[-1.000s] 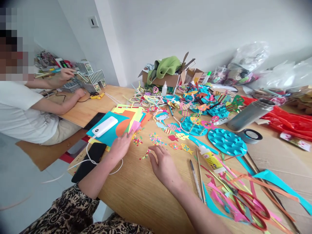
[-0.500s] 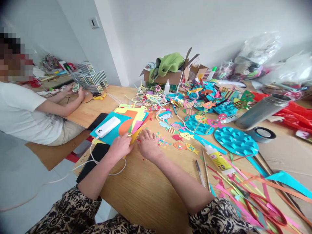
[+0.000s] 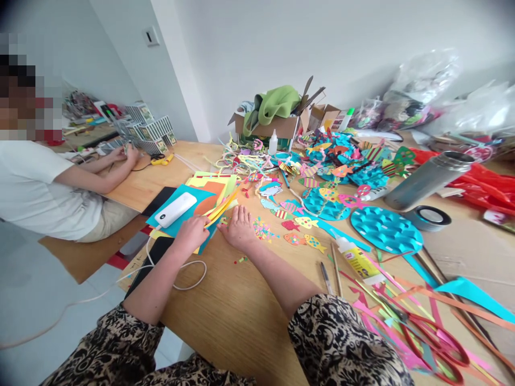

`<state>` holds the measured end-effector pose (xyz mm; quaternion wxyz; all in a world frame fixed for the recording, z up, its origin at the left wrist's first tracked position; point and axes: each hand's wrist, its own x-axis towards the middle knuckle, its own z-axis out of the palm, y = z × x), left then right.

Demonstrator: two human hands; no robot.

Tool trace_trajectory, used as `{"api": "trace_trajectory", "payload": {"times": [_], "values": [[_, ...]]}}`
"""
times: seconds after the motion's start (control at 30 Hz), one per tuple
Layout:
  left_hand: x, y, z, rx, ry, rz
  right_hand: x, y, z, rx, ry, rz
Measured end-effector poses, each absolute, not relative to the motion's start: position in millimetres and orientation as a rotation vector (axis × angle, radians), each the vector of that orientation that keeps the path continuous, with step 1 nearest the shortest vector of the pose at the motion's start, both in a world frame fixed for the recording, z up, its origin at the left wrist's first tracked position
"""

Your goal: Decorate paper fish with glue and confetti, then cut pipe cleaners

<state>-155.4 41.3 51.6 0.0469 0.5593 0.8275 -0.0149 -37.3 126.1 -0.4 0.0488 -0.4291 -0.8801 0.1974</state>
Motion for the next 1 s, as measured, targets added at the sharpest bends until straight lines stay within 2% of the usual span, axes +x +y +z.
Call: {"api": "trace_trajectory", "payload": {"times": [0.37, 1.0], "values": [[-169, 43, 53, 1.593, 2.516, 0.096, -50, 104, -5, -1.157, -2.743, 0.601], [-162, 39, 54, 1.695, 2.496, 0.046, -51, 76, 9, -1.102, -2.819, 0.7]]}}
